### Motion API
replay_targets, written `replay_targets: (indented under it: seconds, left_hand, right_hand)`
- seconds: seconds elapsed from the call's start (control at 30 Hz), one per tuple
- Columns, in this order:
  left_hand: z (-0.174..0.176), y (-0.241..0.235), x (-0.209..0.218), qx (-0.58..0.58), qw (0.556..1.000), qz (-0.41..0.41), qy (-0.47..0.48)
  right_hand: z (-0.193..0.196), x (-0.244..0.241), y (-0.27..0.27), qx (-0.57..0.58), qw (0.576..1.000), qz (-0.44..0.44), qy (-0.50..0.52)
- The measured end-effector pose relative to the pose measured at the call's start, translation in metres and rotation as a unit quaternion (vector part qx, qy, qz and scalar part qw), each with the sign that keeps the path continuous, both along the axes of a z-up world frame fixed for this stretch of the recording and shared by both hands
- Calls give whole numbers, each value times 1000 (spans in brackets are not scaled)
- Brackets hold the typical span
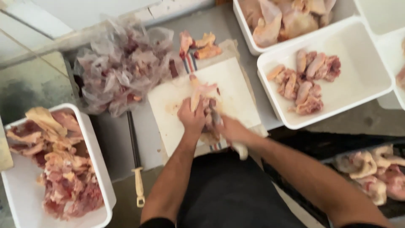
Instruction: Butchering and cutting raw chickens into smaller pieces using a knife on a cutting board
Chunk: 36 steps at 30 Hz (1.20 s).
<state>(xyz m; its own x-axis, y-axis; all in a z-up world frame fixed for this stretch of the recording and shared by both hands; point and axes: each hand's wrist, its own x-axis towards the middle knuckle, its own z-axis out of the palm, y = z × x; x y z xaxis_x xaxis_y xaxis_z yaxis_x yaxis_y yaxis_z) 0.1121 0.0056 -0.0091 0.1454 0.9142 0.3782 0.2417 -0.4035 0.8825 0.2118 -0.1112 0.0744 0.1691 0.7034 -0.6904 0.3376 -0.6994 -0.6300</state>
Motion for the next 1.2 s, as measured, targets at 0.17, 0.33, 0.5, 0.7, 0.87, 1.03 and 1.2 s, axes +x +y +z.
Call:
replay_targets:
  seconds: [0.17, 0.33, 0.5, 0.7, 0.87, 1.03, 1.2]
  left_hand:
    - [30, 6, 7, -84, 995, 24, -42]
    - [40, 24, -10, -199, 976, -46, 77]
    - [45, 63, -51, -224, 893, -291, 261]
    - [-7, 75, -65, 121, 828, -418, 354]
    - [-13, 82, -59, 319, 783, -298, 443]
    - [44, 60, -38, -25, 867, -284, 409]
    - [-3, 48, -23, -264, 893, -221, 289]
  right_hand:
    - [85, -23, 11, 48, 997, -31, 45]
    - [5, -19, -57, -18, 952, -229, 201]
    - [52, 1, -96, -12, 981, -131, 144]
    - [17, 1, -124, -114, 983, 102, -99]
    - [-81, 58, -141, 49, 848, 204, -486]
    - [-28, 34, -122, 46, 953, 22, -300]
    - [-50, -14, -89, 107, 982, -102, -115]
